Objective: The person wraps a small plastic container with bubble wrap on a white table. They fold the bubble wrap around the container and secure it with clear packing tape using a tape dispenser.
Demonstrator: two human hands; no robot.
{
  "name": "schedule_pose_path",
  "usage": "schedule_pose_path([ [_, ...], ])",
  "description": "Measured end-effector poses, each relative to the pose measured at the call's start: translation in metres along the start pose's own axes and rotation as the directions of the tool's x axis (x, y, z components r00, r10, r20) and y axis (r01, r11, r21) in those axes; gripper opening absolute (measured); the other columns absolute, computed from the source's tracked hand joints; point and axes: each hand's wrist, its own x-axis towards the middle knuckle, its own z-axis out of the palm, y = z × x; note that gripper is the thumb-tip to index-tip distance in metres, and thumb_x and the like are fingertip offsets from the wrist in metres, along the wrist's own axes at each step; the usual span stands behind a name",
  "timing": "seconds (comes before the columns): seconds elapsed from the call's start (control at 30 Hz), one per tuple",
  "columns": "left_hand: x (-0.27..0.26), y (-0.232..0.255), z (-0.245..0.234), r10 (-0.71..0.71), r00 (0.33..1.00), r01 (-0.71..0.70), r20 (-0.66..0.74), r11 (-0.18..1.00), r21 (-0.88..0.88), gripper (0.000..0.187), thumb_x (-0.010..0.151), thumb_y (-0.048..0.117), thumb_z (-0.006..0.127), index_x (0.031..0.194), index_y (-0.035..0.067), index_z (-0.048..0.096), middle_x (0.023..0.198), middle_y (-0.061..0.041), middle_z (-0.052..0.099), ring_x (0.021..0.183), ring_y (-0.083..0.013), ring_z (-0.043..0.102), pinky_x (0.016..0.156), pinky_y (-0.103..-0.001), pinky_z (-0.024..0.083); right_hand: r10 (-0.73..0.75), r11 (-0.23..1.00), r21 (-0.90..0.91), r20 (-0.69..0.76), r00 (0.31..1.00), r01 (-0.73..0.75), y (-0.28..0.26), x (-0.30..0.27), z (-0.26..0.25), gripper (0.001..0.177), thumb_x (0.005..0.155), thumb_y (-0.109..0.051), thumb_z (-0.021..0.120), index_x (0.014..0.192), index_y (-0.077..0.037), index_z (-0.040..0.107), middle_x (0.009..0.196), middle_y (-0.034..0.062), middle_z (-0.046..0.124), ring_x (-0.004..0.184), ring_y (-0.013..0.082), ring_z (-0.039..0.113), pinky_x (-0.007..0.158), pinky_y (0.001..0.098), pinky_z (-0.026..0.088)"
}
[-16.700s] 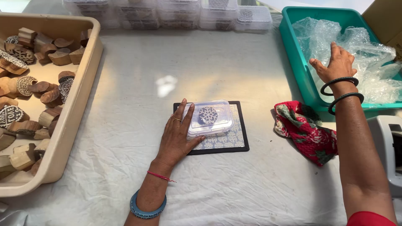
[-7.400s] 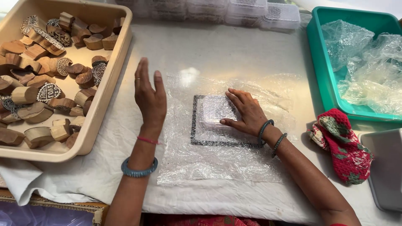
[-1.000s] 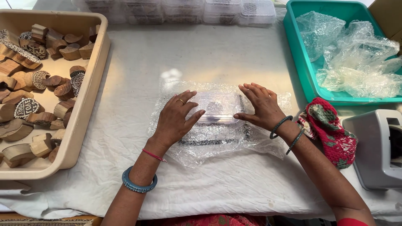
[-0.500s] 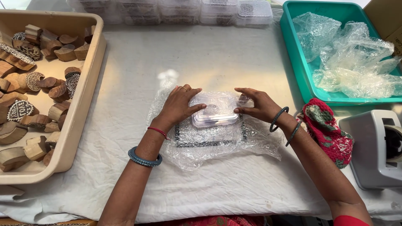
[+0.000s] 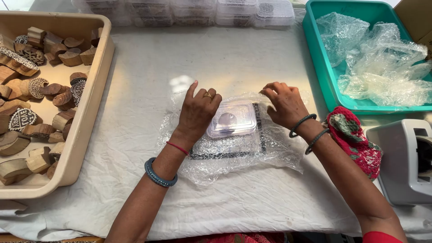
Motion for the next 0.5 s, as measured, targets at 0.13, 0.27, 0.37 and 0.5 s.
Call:
schedule_pose_path([
  [0.13, -0.019, 0.006, -0.005, 0.002, 0.999, -0.005, -0.044, 0.996, -0.091, 0.017, 0.086, -0.001, 0.070, 0.099, 0.009, 0.064, 0.093, -0.003, 0.064, 0.086, -0.0172, 0.064, 0.116, -0.045, 0.045, -0.153, 0.974, 0.134, -0.199, 0.968, 0.182, -0.021, -0.012, -0.015, 0.065, 0.075, -0.025, 0.078, 0.135, -0.007, 0.062, 0.121, 0.0095, 0.062, 0.107, 0.0240, 0.059, 0.087, 0.0425, 0.044],
  [0.27, -0.036, 0.003, -0.015, -0.008, 1.000, 0.007, -0.012, 0.990, -0.138, 0.024, 0.086, -0.001, 0.070, 0.108, 0.007, 0.066, 0.103, -0.004, 0.067, 0.095, -0.0184, 0.065, 0.101, -0.039, 0.050, -0.129, 0.991, 0.030, -0.122, 0.984, 0.134, -0.018, -0.024, 0.003, 0.030, 0.091, -0.015, 0.074, 0.120, -0.012, 0.069, 0.103, 0.0019, 0.064, 0.093, 0.0176, 0.059, 0.083, 0.0375, 0.045],
  [0.37, -0.056, -0.002, -0.020, -0.041, 0.999, 0.040, -0.006, 0.992, -0.119, 0.032, 0.085, 0.000, 0.070, 0.117, 0.006, 0.067, 0.110, -0.005, 0.068, 0.105, -0.0200, 0.065, 0.093, -0.036, 0.051, -0.204, 0.979, -0.015, -0.164, 0.965, 0.204, -0.013, -0.037, 0.019, 0.014, 0.093, -0.013, 0.073, 0.107, -0.012, 0.070, 0.101, 0.0013, 0.064, 0.091, 0.0171, 0.060, 0.079, 0.0349, 0.046],
  [0.5, -0.076, -0.011, -0.011, -0.117, 0.991, 0.118, 0.067, 0.993, -0.012, 0.023, 0.087, 0.004, 0.071, 0.109, 0.007, 0.066, 0.113, -0.006, 0.068, 0.111, -0.0208, 0.063, 0.103, -0.046, 0.047, -0.235, 0.971, -0.003, -0.219, 0.947, 0.240, -0.011, -0.047, 0.033, 0.011, 0.089, -0.008, 0.072, 0.100, -0.011, 0.069, 0.100, 0.0019, 0.065, 0.089, 0.0178, 0.061, 0.071, 0.0319, 0.051],
])
